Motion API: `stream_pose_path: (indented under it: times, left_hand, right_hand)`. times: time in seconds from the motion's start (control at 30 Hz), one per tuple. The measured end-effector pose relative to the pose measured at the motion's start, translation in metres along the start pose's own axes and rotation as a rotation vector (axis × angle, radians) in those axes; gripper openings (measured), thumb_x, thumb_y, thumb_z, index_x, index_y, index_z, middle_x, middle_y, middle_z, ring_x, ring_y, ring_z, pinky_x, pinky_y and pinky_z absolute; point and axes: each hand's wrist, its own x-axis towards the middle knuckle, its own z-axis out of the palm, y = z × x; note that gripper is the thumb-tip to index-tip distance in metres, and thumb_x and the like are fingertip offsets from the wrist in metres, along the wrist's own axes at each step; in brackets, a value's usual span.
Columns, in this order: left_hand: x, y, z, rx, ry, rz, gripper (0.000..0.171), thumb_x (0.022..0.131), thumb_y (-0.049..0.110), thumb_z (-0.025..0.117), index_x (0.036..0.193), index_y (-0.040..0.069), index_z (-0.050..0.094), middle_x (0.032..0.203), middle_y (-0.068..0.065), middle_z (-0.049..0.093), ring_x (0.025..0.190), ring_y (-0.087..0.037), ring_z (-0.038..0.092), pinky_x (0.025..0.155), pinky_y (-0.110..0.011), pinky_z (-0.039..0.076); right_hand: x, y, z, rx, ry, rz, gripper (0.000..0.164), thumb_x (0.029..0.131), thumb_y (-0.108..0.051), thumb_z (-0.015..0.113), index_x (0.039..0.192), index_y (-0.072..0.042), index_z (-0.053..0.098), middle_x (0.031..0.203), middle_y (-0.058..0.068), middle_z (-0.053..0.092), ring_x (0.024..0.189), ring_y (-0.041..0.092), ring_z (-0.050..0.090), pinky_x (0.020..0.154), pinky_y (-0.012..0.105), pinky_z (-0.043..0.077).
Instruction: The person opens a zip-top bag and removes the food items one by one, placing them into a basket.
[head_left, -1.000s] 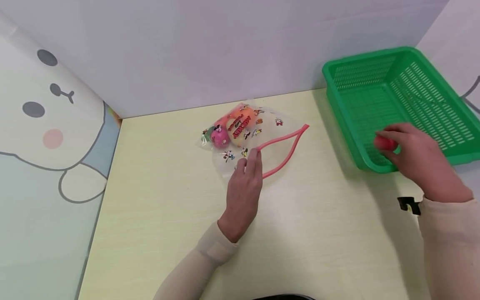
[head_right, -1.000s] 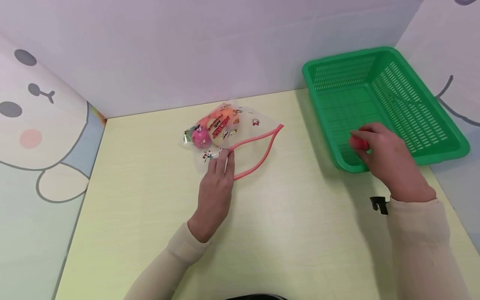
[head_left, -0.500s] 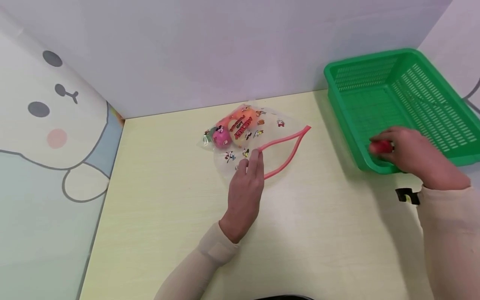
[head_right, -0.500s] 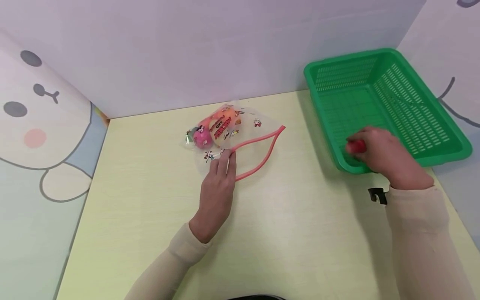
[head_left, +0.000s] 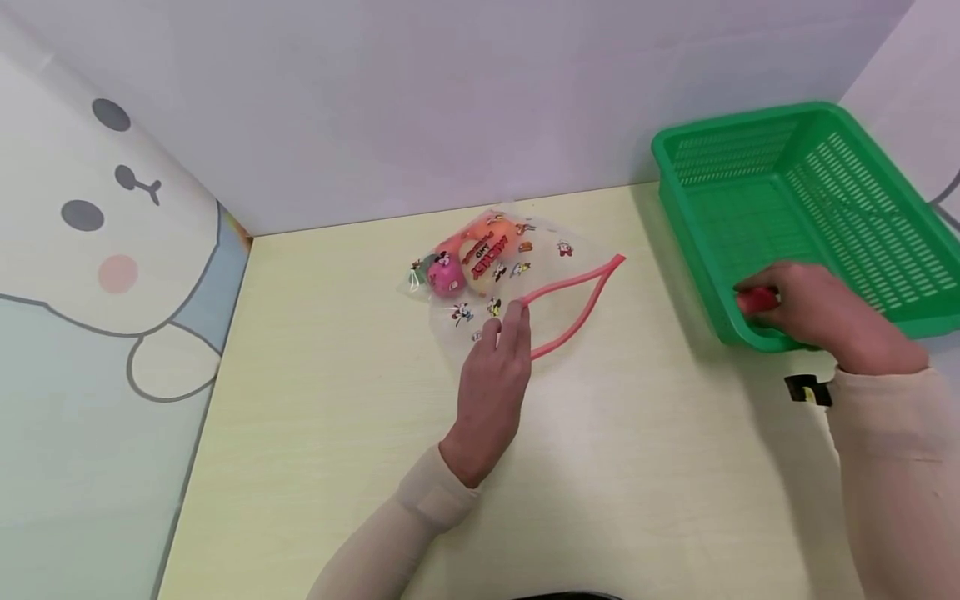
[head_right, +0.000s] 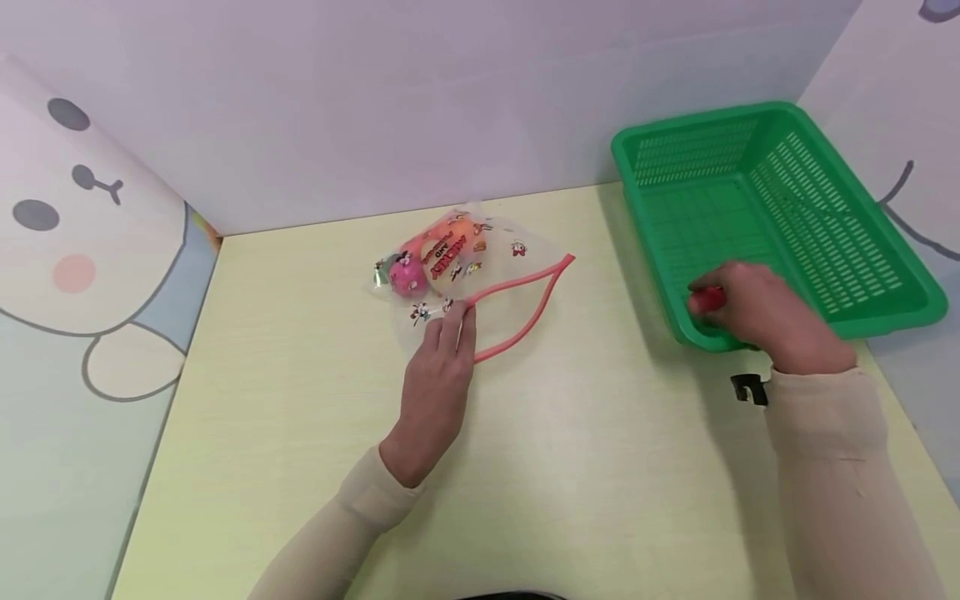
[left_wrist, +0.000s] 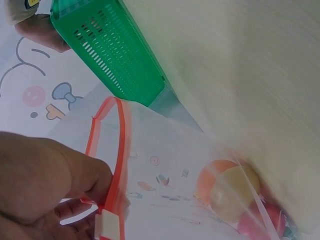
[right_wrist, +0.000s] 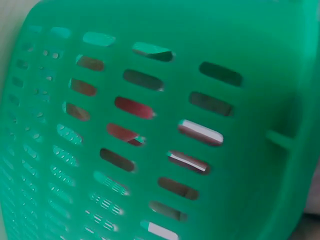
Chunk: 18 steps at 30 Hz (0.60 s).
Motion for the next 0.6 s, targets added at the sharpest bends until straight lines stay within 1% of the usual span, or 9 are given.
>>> stream_pose_path:
  times: [0.2,0.47,0.6]
  left_hand:
    - [-0.0005,0.0002,0.0006,-0.023,0.000,-0.009,0.084,0.079,0.014,0.095,0.149,-0.003,0.053,0.147,-0.015,0.050,0.103,-0.025,0.059,0.074,-0.022,0.060]
    - [-0.0003,0.0006,0.0004,-0.020,0.007,-0.011,0.082,0.079,0.014,0.095,0.148,-0.002,0.053,0.145,-0.014,0.051,0.102,-0.025,0.063,0.076,-0.024,0.061]
    - [-0.0002,0.0007,0.0008,-0.029,0.014,-0.014,0.082,0.080,0.013,0.095,0.148,-0.002,0.052,0.145,-0.013,0.051,0.102,-0.025,0.063,0.075,-0.024,0.061]
  right_hand:
    - [0.0010,0.0007,-0.0013,0.003,-0.073,0.038,0.034,0.085,0.006,0.075,0.118,0.013,0.072,0.109,0.035,0.070,0.100,0.047,0.065,0.078,0.053,0.054]
    - [0.0025,0.0015,-0.0021,-0.003,-0.112,0.036,0.035,0.085,0.006,0.074,0.119,0.013,0.071,0.108,0.032,0.071,0.095,0.041,0.061,0.072,0.045,0.051]
    - [0.0037,0.0014,-0.0025,-0.003,-0.124,0.040,0.034,0.085,0.006,0.074,0.119,0.013,0.071,0.107,0.031,0.071,0.094,0.040,0.060,0.071,0.043,0.050]
